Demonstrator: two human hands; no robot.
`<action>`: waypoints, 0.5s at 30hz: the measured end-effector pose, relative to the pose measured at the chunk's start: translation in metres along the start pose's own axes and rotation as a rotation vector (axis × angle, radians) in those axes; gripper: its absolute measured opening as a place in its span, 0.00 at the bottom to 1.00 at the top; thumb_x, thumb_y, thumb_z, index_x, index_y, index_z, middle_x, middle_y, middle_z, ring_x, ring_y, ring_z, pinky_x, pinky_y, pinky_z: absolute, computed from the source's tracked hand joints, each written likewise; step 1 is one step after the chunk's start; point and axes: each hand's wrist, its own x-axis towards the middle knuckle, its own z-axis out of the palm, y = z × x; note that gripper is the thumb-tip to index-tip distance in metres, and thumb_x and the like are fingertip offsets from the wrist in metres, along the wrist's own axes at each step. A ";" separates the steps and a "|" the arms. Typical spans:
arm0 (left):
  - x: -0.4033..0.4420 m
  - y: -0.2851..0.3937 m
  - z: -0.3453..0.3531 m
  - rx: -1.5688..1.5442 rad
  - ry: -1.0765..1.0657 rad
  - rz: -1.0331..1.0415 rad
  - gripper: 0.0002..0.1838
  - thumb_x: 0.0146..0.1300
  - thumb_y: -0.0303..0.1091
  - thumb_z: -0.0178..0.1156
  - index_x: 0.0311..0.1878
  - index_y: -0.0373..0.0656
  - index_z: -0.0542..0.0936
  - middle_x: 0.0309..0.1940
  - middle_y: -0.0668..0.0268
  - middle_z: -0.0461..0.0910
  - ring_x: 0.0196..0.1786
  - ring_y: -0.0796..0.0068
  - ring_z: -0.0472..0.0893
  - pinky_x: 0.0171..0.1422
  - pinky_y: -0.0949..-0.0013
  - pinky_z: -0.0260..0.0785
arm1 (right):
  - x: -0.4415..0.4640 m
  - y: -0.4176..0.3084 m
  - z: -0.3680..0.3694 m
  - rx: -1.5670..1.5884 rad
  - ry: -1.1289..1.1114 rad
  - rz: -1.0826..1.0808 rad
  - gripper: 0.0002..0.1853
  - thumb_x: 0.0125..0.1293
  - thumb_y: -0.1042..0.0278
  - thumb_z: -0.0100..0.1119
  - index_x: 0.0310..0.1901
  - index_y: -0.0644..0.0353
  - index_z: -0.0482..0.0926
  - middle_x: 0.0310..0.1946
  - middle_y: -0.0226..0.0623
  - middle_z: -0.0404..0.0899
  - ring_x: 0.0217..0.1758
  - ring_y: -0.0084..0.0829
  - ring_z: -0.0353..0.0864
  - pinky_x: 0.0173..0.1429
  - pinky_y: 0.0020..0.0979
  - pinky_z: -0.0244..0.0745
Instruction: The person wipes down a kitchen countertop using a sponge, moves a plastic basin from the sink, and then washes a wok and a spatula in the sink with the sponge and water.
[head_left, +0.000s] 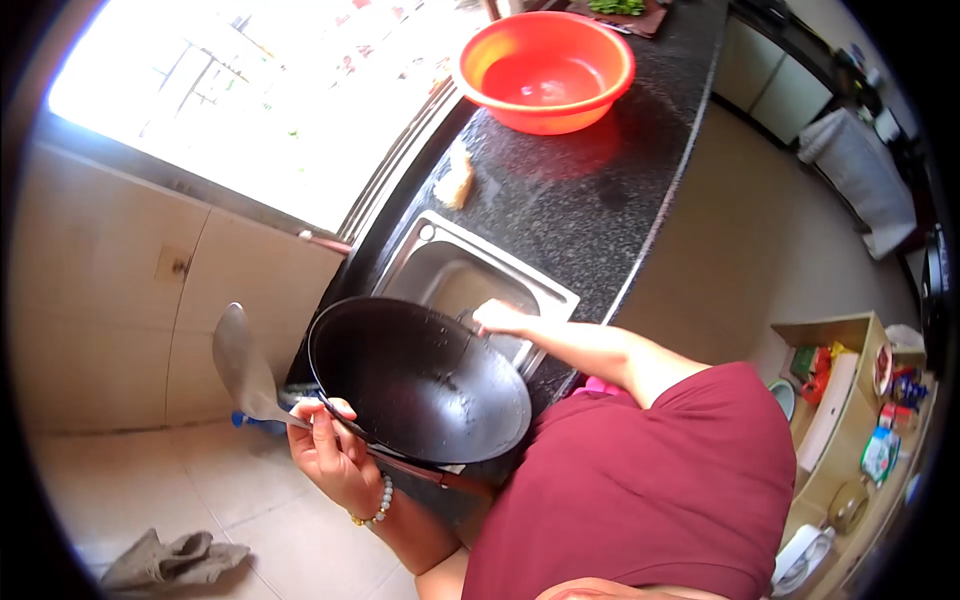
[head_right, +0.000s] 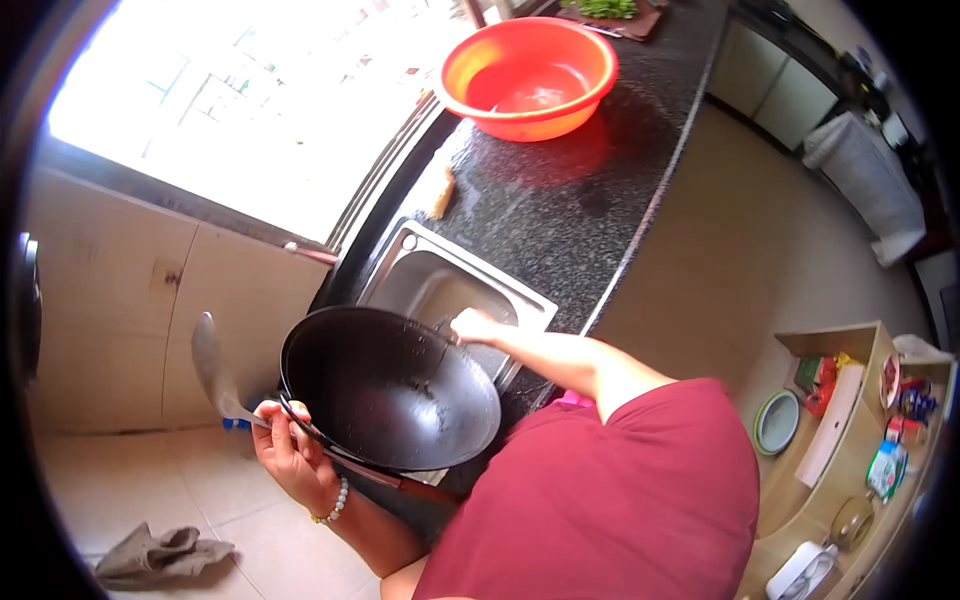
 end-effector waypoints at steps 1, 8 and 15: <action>0.002 -0.001 0.009 0.035 -0.024 0.003 0.05 0.66 0.27 0.48 0.41 0.39 0.72 0.28 0.56 0.76 0.12 0.92 0.55 0.13 0.86 0.43 | 0.012 0.019 0.027 -0.041 -0.063 -0.061 0.11 0.54 0.64 0.53 0.27 0.62 0.81 0.23 0.39 0.81 0.29 0.32 0.83 0.37 0.32 0.77; 0.002 -0.009 0.005 0.110 -0.071 -0.042 0.04 0.65 0.28 0.51 0.40 0.39 0.74 0.27 0.59 0.77 0.12 0.92 0.55 0.14 0.86 0.42 | -0.009 -0.017 0.028 0.353 -0.199 0.536 0.14 0.56 0.59 0.45 0.27 0.54 0.81 0.19 0.32 0.76 0.17 0.27 0.72 0.19 0.30 0.65; -0.029 0.019 -0.034 0.246 0.310 -0.196 0.06 0.60 0.22 0.50 0.32 0.46 0.73 0.24 0.71 0.73 0.27 0.80 0.72 0.31 0.79 0.64 | -0.034 -0.012 -0.075 0.717 0.151 0.365 0.15 0.57 0.57 0.46 0.20 0.56 0.72 0.14 0.33 0.70 0.13 0.26 0.66 0.16 0.30 0.62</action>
